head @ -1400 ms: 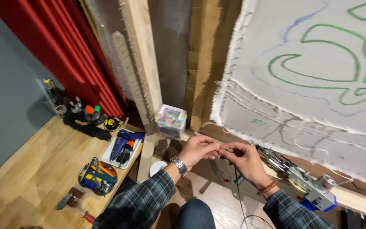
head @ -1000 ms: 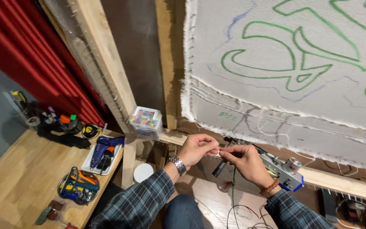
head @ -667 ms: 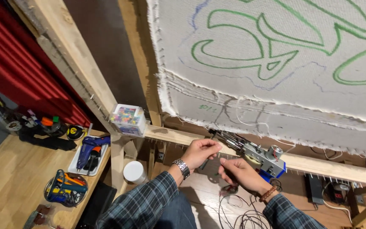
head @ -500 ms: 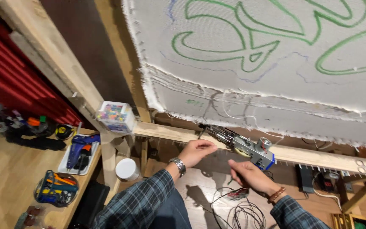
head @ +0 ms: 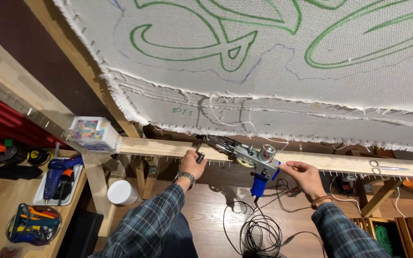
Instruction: Trimming excess yarn and fabric from the edges of a tufted rug using scissors and a tufting gun to finish the piece.
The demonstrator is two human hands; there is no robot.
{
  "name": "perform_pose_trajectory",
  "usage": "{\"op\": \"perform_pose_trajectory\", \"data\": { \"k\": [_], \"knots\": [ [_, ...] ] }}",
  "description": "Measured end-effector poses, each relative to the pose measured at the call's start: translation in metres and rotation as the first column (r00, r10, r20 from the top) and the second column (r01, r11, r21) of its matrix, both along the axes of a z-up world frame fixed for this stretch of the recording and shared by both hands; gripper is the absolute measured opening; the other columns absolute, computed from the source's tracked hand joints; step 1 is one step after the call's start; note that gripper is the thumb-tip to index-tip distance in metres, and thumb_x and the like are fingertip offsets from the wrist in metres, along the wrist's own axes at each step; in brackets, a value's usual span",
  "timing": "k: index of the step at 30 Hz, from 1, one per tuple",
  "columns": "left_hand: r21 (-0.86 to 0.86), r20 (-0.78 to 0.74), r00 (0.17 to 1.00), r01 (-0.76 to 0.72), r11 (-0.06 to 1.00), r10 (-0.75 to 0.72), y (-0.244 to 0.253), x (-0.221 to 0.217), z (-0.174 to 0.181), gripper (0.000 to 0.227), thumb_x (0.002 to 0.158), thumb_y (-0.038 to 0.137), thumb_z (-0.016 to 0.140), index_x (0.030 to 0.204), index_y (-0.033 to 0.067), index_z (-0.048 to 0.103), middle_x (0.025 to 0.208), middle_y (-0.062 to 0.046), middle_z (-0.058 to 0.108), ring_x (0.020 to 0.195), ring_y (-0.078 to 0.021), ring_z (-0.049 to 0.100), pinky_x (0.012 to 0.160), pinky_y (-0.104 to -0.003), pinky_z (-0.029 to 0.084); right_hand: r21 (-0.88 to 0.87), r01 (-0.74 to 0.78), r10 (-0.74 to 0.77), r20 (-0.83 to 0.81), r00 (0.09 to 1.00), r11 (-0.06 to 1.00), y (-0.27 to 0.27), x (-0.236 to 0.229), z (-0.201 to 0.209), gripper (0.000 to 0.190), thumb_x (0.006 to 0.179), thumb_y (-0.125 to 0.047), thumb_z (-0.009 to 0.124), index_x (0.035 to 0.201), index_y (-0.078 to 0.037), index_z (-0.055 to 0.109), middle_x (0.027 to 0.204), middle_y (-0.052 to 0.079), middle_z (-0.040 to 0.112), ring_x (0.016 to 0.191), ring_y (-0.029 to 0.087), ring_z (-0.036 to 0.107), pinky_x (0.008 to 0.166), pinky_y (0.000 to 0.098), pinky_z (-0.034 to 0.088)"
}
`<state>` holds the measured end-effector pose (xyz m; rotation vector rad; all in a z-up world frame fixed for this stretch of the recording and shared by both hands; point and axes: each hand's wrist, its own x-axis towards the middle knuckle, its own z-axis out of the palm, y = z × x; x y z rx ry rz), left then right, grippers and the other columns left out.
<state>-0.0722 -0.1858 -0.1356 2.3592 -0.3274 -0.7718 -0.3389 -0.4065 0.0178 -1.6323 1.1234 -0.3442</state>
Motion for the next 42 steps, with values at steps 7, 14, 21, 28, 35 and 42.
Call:
{"op": "perform_pose_trajectory", "data": {
  "k": [7, 14, 21, 28, 35, 42],
  "knots": [
    [0.063, 0.044, 0.999, 0.027, 0.998, -0.03, -0.01, 0.004, -0.024, 0.042, 0.097, 0.046, 0.065, 0.127, 0.0181, 0.056, 0.123, -0.003, 0.062, 0.117, -0.0235, 0.068, 0.098, -0.038, 0.058, 0.009, -0.15, 0.151, -0.062, 0.987, 0.989, -0.047, 0.004, -0.063, 0.064, 0.07, -0.024, 0.102, 0.117, 0.011, 0.076, 0.088, 0.014, 0.075, 0.084, 0.019, 0.062, 0.083, 0.0316, 0.049],
    [-0.008, -0.058, 0.994, -0.088, 0.996, 0.088, -0.02, -0.016, 0.01, 0.039, 0.099, 0.032, 0.055, 0.13, 0.0075, 0.056, 0.119, -0.009, 0.06, 0.112, -0.0272, 0.069, 0.093, -0.04, 0.059, -0.039, -0.349, 0.338, -0.174, 0.925, 0.936, -0.067, 0.009, -0.081, 0.06, 0.071, -0.022, 0.101, 0.118, 0.008, 0.078, 0.09, 0.012, 0.075, 0.079, 0.019, 0.062, 0.077, 0.0329, 0.051],
    [-0.118, -0.149, 0.958, -0.262, 0.958, 0.244, -0.009, -0.053, 0.03, 0.04, 0.092, 0.031, 0.061, 0.122, 0.006, 0.061, 0.105, -0.008, 0.069, 0.103, -0.0266, 0.073, 0.085, -0.042, 0.058, -0.089, -0.366, 0.346, -0.188, 0.919, 0.926, -0.052, -0.01, -0.054, 0.063, 0.069, -0.02, 0.102, 0.121, 0.004, 0.079, 0.086, 0.012, 0.075, 0.072, 0.019, 0.059, 0.071, 0.0329, 0.049],
    [-0.143, -0.231, 0.935, -0.304, 0.942, 0.267, 0.013, -0.105, 0.037, 0.079, 0.092, 0.045, 0.059, 0.157, 0.0039, 0.039, 0.142, -0.013, 0.063, 0.114, -0.0198, 0.074, 0.111, -0.046, 0.047, -0.064, -0.38, 0.362, -0.193, 0.912, 0.923, -0.035, -0.053, -0.03, 0.061, 0.064, -0.018, 0.105, 0.118, 0.0, 0.083, 0.069, 0.012, 0.071, 0.066, 0.019, 0.06, 0.063, 0.0331, 0.049],
    [-0.494, -0.29, 0.912, -0.403, 0.771, 0.291, 0.038, -0.153, 0.06, 0.025, 0.096, 0.041, 0.058, 0.111, 0.0216, 0.064, 0.109, 0.001, 0.064, 0.102, -0.0174, 0.061, 0.089, -0.035, 0.047, 0.035, -0.428, 0.424, -0.229, 0.876, 0.903, -0.031, -0.106, 0.014, 0.062, 0.068, -0.018, 0.1, 0.126, -0.003, 0.08, 0.065, 0.006, 0.062, 0.053, 0.018, 0.07, 0.054, 0.0288, 0.052],
    [-0.602, 0.016, 0.992, -0.09, 0.794, 0.125, 0.046, -0.155, 0.043, 0.035, 0.099, 0.045, 0.06, 0.112, 0.0135, 0.07, 0.113, -0.004, 0.056, 0.108, -0.0188, 0.057, 0.103, -0.033, 0.044, -0.296, -0.516, 0.458, -0.245, 0.854, 0.804, -0.017, -0.154, 0.051, 0.057, 0.062, -0.031, 0.101, 0.114, -0.012, 0.085, 0.091, -0.001, 0.081, 0.062, 0.011, 0.065, 0.058, 0.0264, 0.048]
  ]
}}
